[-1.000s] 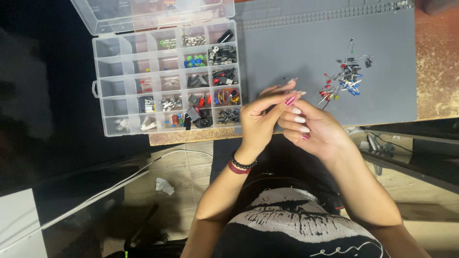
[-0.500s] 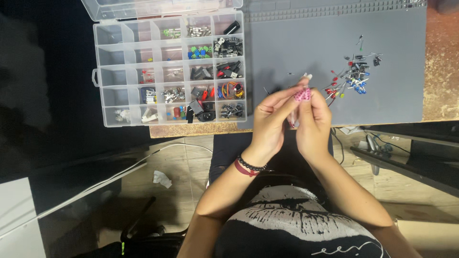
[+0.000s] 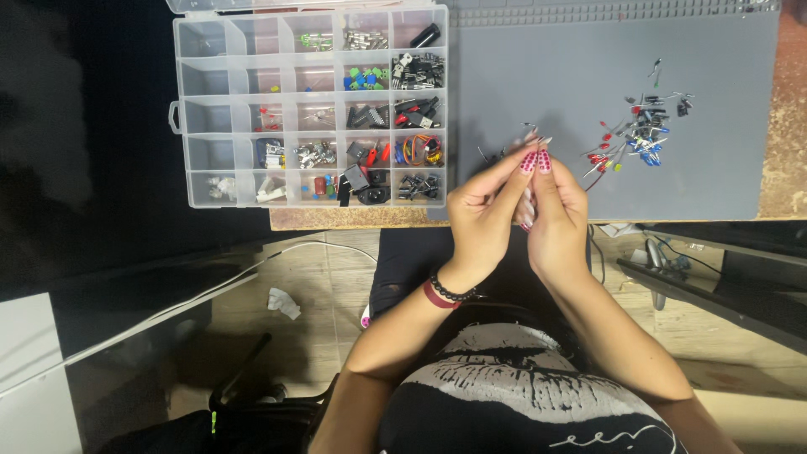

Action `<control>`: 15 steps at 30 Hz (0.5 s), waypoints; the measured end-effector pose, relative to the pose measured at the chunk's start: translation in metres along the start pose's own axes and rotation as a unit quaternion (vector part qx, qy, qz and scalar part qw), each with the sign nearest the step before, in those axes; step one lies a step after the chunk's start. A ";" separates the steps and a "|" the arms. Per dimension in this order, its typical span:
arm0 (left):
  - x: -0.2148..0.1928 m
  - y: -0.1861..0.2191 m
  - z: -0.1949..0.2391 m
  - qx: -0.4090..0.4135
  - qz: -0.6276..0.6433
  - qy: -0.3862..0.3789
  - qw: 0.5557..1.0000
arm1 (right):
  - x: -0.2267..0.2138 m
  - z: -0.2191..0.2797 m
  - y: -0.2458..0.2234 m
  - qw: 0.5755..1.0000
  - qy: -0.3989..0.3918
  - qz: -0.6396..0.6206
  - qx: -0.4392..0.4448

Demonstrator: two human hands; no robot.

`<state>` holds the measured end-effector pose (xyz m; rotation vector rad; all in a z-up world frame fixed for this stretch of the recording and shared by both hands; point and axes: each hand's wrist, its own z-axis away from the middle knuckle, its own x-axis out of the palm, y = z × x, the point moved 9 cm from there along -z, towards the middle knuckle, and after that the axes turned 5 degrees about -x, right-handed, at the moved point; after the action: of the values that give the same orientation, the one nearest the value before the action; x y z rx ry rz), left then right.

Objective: The person assembles small electronic components by hand, picking up wires and parts from a compartmentalized storage box and a gray work mat. They connect the components together and place the finished assemblies onto the mat.

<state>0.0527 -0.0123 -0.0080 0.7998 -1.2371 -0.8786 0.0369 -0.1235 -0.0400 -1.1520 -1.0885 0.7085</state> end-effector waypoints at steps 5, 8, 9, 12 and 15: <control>0.000 -0.008 -0.004 -0.054 0.075 -0.010 0.996 | 0.011 0.001 -0.009 0.998 -0.010 -0.037 0.056; 0.000 -0.011 -0.007 -0.072 0.128 -0.025 0.989 | 0.010 0.002 -0.005 0.996 -0.009 -0.049 0.080; 0.001 -0.012 -0.008 -0.083 0.160 -0.035 0.983 | 0.007 0.002 -0.002 0.995 -0.003 -0.051 0.080; 0.000 -0.016 -0.004 -0.096 0.180 -0.005 0.979 | 0.012 0.003 -0.005 0.995 -0.006 -0.049 0.085; 0.001 -0.025 0.002 -0.076 0.171 -0.006 0.982 | 0.016 0.005 -0.009 0.995 -0.010 -0.049 0.091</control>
<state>0.0483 -0.0249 -0.0295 0.4425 -1.2544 -0.6867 0.0369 -0.1099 -0.0265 -0.9318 -1.0668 0.7293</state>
